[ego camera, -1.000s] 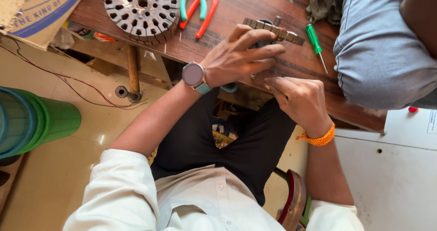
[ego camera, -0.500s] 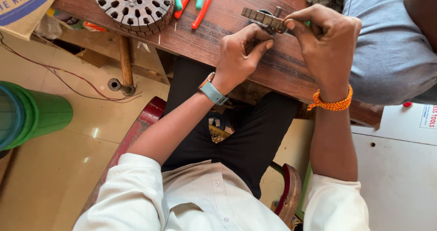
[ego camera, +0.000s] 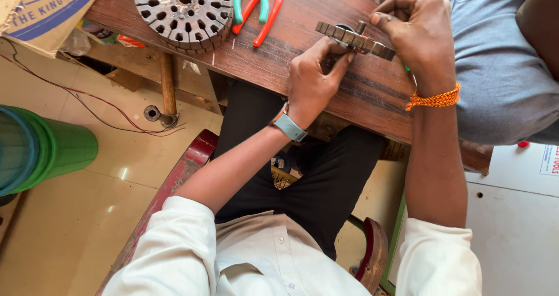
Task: The person works on a small electrical component, likely a motor armature, at a workbench. They use a pen to mark the component and then use a screwdriver to adjust or insert small parts into the component's slots. The person repeatedly rotates and repositions the component while working.
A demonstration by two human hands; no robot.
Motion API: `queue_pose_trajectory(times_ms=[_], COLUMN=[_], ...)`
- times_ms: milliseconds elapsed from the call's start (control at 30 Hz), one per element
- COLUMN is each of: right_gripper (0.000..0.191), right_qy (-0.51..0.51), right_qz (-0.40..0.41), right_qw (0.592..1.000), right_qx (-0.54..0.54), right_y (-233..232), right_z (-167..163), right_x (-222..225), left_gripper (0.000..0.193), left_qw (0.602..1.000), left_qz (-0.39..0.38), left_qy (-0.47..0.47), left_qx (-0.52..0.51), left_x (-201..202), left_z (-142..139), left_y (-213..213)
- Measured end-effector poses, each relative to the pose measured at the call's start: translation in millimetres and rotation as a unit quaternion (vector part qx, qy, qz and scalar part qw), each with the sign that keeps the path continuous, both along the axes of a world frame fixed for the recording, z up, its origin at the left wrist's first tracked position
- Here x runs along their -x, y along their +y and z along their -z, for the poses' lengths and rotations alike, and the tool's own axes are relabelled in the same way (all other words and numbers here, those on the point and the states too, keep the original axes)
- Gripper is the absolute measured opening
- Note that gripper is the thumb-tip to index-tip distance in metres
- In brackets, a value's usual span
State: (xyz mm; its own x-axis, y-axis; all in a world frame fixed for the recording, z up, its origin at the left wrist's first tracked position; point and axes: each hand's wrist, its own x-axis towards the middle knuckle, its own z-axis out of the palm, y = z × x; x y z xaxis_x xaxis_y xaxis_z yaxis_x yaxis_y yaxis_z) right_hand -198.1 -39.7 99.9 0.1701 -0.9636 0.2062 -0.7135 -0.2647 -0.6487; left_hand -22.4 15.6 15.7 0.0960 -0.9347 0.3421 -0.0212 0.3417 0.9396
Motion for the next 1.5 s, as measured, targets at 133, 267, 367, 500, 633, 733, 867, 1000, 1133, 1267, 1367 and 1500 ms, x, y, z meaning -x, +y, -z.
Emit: queue_pose_trajectory(times_ms=[133, 267, 367, 500, 633, 733, 867, 1000, 1133, 1267, 1367, 1500], right_gripper=[0.002, 0.008, 0.003, 0.002, 0.004, 0.008, 0.009, 0.007, 0.005, 0.005, 0.006, 0.01], right_qy=[0.007, -0.005, -0.007, -0.129, -0.16, -0.153, -0.141, -0.146, -0.163, -0.114, -0.014, -0.001], right_qz=[0.021, -0.001, 0.043, 0.034, 0.03, 0.023, 0.046, 0.066, 0.064, 0.084, 0.086, 0.053], right_qw=[1.0, 1.0, 0.999, 0.991, 0.985, 0.987, 0.989, 0.987, 0.984, 0.989, 0.994, 0.991], right_qx=[-0.006, 0.024, 0.011, -0.024, -0.057, -0.036, 0.002, 0.028, 0.025, 0.034, 0.068, 0.12], right_y=[-5, -5, 5, 30, 55, 61, 71, 79, 81, 85, 89, 93], right_z=[10, 11, 2, -23, -28, -24, -17, -6, 1, 3, 13, 39], right_x=[7, 13, 9, 4, 0, -2, -3, -5, -1, -3, -15, -35], left_gripper=[0.013, 0.035, 0.042, 0.041, 0.037, 0.036, 0.036, 0.036, 0.035, 0.034, 0.035, 0.035], left_qw=[0.975, 0.9, 0.875, 0.864, 0.873, 0.884, 0.888, 0.89, 0.891, 0.891, 0.89, 0.893], left_qz=[-0.095, -0.053, 0.067, 0.149, 0.129, 0.13, 0.134, 0.128, 0.128, 0.127, 0.126, 0.141], left_qy=[-0.147, -0.256, -0.31, -0.349, -0.323, -0.311, -0.311, -0.301, -0.307, -0.309, -0.312, -0.299], left_qx=[0.138, 0.35, 0.367, 0.332, 0.341, 0.325, 0.311, 0.317, 0.31, 0.307, 0.306, 0.305], left_x=[-8, -26, -36, -41, -39, -38, -39, -38, -36, -36, -36, -40], left_z=[-12, -24, -30, -28, -25, -25, -28, -28, -24, -21, -23, -25], left_y=[8, -17, -49, -64, -64, -66, -68, -66, -66, -67, -69, -69])
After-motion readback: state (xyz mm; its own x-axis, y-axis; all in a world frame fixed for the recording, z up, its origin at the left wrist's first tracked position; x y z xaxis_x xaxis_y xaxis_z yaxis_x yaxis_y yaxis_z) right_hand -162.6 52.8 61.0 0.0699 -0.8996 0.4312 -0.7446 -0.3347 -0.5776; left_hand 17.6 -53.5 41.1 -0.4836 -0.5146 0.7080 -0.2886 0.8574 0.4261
